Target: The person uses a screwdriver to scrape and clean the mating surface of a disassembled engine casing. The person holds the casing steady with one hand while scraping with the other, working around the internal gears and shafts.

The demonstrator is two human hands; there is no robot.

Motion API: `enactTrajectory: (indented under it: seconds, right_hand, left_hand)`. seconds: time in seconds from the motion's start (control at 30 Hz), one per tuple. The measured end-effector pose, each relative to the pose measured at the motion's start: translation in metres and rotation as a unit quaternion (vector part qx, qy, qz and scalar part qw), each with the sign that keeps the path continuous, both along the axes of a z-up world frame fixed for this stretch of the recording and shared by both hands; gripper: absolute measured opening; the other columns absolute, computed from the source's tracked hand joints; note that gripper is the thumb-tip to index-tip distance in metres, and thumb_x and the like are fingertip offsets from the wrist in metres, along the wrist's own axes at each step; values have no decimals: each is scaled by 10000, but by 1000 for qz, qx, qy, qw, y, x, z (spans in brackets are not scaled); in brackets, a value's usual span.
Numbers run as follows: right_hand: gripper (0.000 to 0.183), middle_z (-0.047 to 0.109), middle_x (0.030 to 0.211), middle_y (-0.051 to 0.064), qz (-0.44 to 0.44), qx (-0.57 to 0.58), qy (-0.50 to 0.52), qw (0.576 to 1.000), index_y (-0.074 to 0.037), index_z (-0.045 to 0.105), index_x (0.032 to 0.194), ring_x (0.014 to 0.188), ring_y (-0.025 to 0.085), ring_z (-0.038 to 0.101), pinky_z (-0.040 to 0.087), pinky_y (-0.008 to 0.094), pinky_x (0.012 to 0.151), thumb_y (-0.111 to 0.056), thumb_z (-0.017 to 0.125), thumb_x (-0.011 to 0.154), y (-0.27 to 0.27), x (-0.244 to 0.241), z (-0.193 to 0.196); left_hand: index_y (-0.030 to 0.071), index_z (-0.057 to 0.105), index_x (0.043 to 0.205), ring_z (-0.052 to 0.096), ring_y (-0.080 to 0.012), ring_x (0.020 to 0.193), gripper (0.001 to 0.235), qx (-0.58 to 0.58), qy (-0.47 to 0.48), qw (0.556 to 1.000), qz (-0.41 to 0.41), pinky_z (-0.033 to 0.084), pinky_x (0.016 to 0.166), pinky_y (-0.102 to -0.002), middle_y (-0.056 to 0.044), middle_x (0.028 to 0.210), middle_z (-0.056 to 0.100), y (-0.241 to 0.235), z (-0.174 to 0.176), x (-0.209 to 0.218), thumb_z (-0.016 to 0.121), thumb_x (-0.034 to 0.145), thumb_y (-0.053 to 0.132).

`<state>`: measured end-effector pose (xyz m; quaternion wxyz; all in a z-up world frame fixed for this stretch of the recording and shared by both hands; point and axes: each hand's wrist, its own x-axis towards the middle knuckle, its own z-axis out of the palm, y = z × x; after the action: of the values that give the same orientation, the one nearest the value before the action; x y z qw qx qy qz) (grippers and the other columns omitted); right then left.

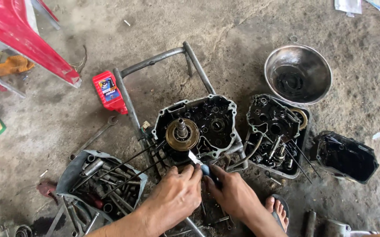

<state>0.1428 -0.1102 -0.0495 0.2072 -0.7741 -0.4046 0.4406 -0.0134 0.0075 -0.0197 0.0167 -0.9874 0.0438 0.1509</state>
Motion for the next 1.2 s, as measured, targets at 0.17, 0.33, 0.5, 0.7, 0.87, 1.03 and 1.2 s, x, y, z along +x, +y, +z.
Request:
enactTrajectory:
  seconds: [0.17, 0.33, 0.5, 0.7, 0.87, 1.03, 1.2]
  right_hand:
    - [442, 699, 584, 147, -4, -16, -6, 1000, -169, 628, 1374, 445, 260, 625, 539, 420, 497, -294, 599, 951, 7, -5, 17]
    - [484, 723, 671, 169, -34, -28, -30, 999, -192, 610, 1403, 552, 311, 700, 579, 444, 572, -334, 606, 941, 5, -20, 14]
    - [526, 746, 779, 206, -102, -73, -41, 991, -222, 546, 1455, 760, 380, 753, 603, 484, 711, -378, 582, 954, 5, -34, 18]
    - [537, 739, 834, 221, -132, -17, -49, 990, -181, 555, 1436, 810, 423, 728, 593, 524, 687, -336, 609, 926, -3, -46, 0]
    - [495, 748, 737, 166, -74, -32, -45, 996, -191, 583, 1432, 602, 306, 721, 599, 450, 575, -338, 582, 960, 3, -19, 9]
    - [532, 738, 643, 166, -13, -5, -67, 998, -172, 560, 1471, 473, 246, 661, 565, 423, 514, -315, 606, 960, -4, -14, 2]
    - [568, 745, 738, 170, -73, -50, -64, 994, -181, 486, 1527, 593, 307, 725, 597, 452, 554, -314, 564, 979, -1, -32, 13]
  left_hand:
    - [-15, 775, 985, 633, -299, 1057, 201, -6, 59, 998, 22, 588, 800, -423, -206, 1182, 659, -3, 12, 10, 746, 825, 103]
    - [18, 781, 873, 612, -249, 988, 130, -9, 106, 994, 35, 568, 730, -364, -116, 1024, 643, -3, 30, 15, 736, 836, 133]
    - [33, 791, 852, 611, -248, 996, 124, -1, 104, 994, 38, 570, 715, -354, -99, 1023, 648, -3, 22, 15, 727, 858, 139]
    - [45, 802, 883, 618, -231, 972, 112, -10, 53, 998, 33, 581, 687, -317, -128, 1060, 654, 0, 10, 7, 739, 818, 110]
    - [3, 792, 944, 615, -184, 869, 145, -19, -17, 999, 29, 563, 552, -263, -114, 988, 665, 4, -21, -4, 702, 882, 98]
    - [-9, 787, 854, 611, -227, 886, 174, 21, 114, 992, 47, 569, 513, -245, -141, 1025, 657, -3, -6, 12, 677, 941, 93]
    - [13, 785, 837, 611, -195, 854, 131, 25, 97, 995, 28, 573, 546, -243, -146, 1046, 654, -1, -3, 13, 736, 868, 131]
